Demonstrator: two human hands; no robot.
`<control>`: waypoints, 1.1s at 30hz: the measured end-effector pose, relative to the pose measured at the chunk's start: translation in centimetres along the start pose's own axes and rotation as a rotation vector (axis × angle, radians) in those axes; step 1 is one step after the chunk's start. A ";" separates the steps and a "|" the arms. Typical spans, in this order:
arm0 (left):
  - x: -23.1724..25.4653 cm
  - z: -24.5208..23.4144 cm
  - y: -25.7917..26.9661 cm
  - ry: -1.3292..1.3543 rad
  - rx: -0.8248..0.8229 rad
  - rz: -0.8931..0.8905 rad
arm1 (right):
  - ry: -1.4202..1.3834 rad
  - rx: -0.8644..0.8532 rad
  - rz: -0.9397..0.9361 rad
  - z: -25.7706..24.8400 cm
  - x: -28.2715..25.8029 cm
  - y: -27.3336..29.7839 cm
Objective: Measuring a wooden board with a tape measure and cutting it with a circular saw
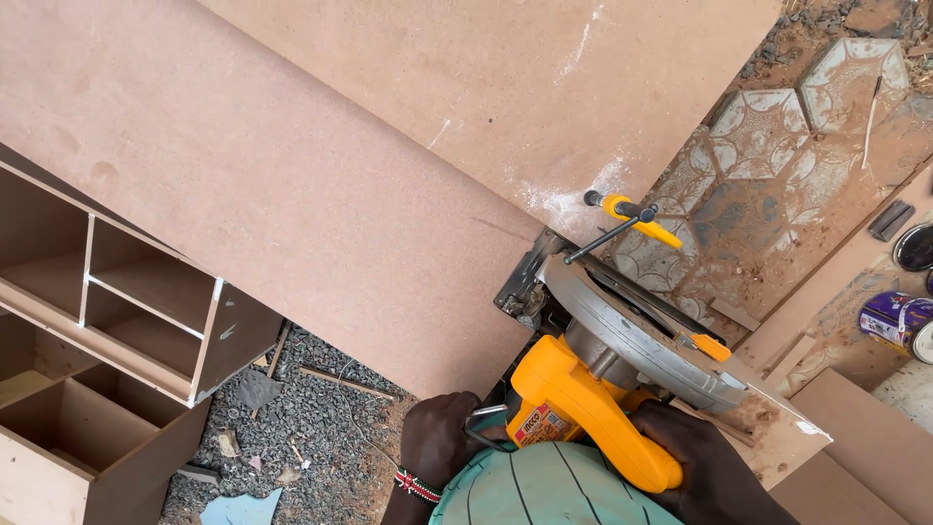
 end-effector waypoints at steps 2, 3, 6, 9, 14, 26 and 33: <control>-0.5 0.2 -0.1 -0.001 0.010 -0.004 | -0.009 -0.006 0.002 -0.4 -0.9 -0.3; -0.9 -0.1 0.0 -0.006 0.018 -0.006 | -0.022 -0.012 0.002 -0.2 -1.5 -0.4; -1.4 0.0 0.1 0.011 -0.024 -0.059 | -0.035 -0.012 0.042 0.1 -1.7 -0.6; -1.4 -1.0 -0.2 0.018 0.036 -0.021 | -0.009 0.022 -0.142 -1.2 -5.8 -1.0; -1.7 -1.7 0.2 0.031 0.030 -0.021 | 0.035 0.014 -0.151 -0.2 -5.4 -1.9; -4.8 -2.7 1.2 0.147 -0.150 -0.286 | 0.024 0.050 -0.164 -0.6 -8.3 -3.8; 0.4 -13.5 -3.9 0.453 -0.213 -0.287 | -0.010 0.091 -0.354 -1.8 -13.6 -4.3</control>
Point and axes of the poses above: each hand's wrist, its own y-axis away from the middle knuckle, its own z-axis out of the palm, x = y × z, the point moved 10 cm from there along -y, towards the middle knuckle, and after that the axes turned 2 degrees about x, right-handed, at the moved point
